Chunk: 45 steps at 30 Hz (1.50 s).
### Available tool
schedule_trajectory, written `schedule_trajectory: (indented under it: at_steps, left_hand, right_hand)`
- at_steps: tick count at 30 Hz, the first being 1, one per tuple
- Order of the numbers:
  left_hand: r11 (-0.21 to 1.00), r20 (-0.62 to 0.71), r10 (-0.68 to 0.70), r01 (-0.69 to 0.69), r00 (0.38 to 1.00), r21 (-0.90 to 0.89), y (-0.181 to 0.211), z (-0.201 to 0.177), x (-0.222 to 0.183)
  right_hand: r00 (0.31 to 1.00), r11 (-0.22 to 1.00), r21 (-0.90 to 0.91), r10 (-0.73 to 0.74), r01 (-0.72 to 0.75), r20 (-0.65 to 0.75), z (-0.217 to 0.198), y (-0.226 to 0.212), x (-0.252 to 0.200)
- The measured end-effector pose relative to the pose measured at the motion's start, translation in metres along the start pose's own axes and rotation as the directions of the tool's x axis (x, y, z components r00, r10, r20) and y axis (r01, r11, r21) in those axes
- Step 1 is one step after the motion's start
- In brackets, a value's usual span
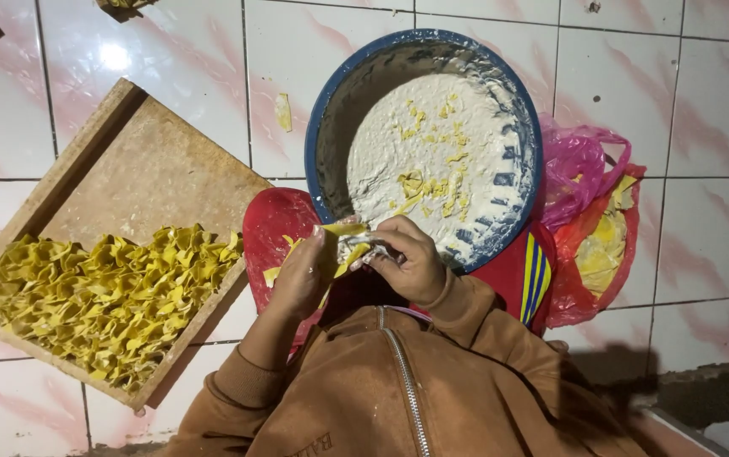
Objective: Filling and folding yellow dough wrappers with a white mixture to create dumplings or wontons
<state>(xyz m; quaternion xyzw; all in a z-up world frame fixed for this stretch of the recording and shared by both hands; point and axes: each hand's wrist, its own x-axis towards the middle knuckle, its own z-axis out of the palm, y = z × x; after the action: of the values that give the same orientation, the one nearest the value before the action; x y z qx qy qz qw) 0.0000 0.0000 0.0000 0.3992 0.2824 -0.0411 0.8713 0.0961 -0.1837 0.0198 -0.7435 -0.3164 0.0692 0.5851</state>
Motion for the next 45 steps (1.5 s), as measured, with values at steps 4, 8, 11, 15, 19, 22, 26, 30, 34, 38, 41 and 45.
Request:
schedule_trajectory:
  at_steps: [4,8,11,15,19,22,26,30,34,38,41,45]
  left_hand:
    - [1.000,0.024,0.001,-0.001,1.000,0.003,0.002,0.011,-0.002]
    - [0.992,0.108,-0.024,0.011,0.994,0.124,0.009,0.016,0.003]
    - [0.953,0.180,-0.071,0.013,0.981,0.303,0.026,0.027,0.004]
    - [0.871,0.252,-0.116,-0.023,0.961,0.490,0.010,0.010,0.009]
    - [0.856,0.270,-0.162,0.000,0.949,0.516,0.000,0.001,0.010]
    - [0.900,0.201,-0.132,0.032,0.971,0.434,-0.007,0.000,0.011]
    - [0.942,-0.007,-0.333,0.332,0.943,-0.049,0.029,0.030,-0.006]
    - [0.982,0.061,-0.155,0.160,0.986,-0.099,0.014,0.015,-0.005]
    - [0.980,-0.004,-0.120,0.118,0.993,-0.158,-0.023,0.017,-0.001]
    - [0.986,-0.112,-0.033,0.015,0.993,-0.165,-0.033,0.019,0.002]
    - [0.995,-0.106,0.003,-0.014,0.994,-0.103,-0.033,0.018,0.002]
    - [1.000,-0.098,0.019,-0.017,0.995,0.022,-0.018,0.023,0.005]
  right_hand:
    - [0.999,0.999,-0.014,-0.033,0.033,-0.002,0.003,0.004,0.001]
    - [0.992,0.993,-0.006,-0.115,0.114,-0.051,0.006,0.002,0.005]
    - [0.994,0.994,-0.020,-0.108,0.107,-0.030,0.009,-0.002,0.008]
    - [0.995,0.994,-0.041,-0.102,0.102,0.012,0.012,0.017,-0.009]
    - [0.997,0.998,-0.033,-0.052,0.054,0.059,0.002,-0.003,0.002]
    - [0.992,0.999,0.037,-0.042,0.038,0.119,0.001,0.009,-0.002]
    - [0.999,0.997,0.069,0.028,-0.031,0.045,-0.003,0.015,-0.010]
    - [0.988,0.985,0.118,0.135,-0.126,-0.070,-0.004,0.018,-0.008]
    - [0.984,0.985,0.121,0.137,-0.123,-0.116,0.001,0.007,0.002]
    - [0.981,0.986,0.114,0.140,-0.125,-0.132,-0.001,0.003,0.000]
    - [0.977,0.981,0.136,0.158,-0.139,-0.143,-0.002,-0.021,0.010]
    - [0.961,0.914,0.352,0.254,-0.201,-0.111,-0.008,-0.059,0.034]
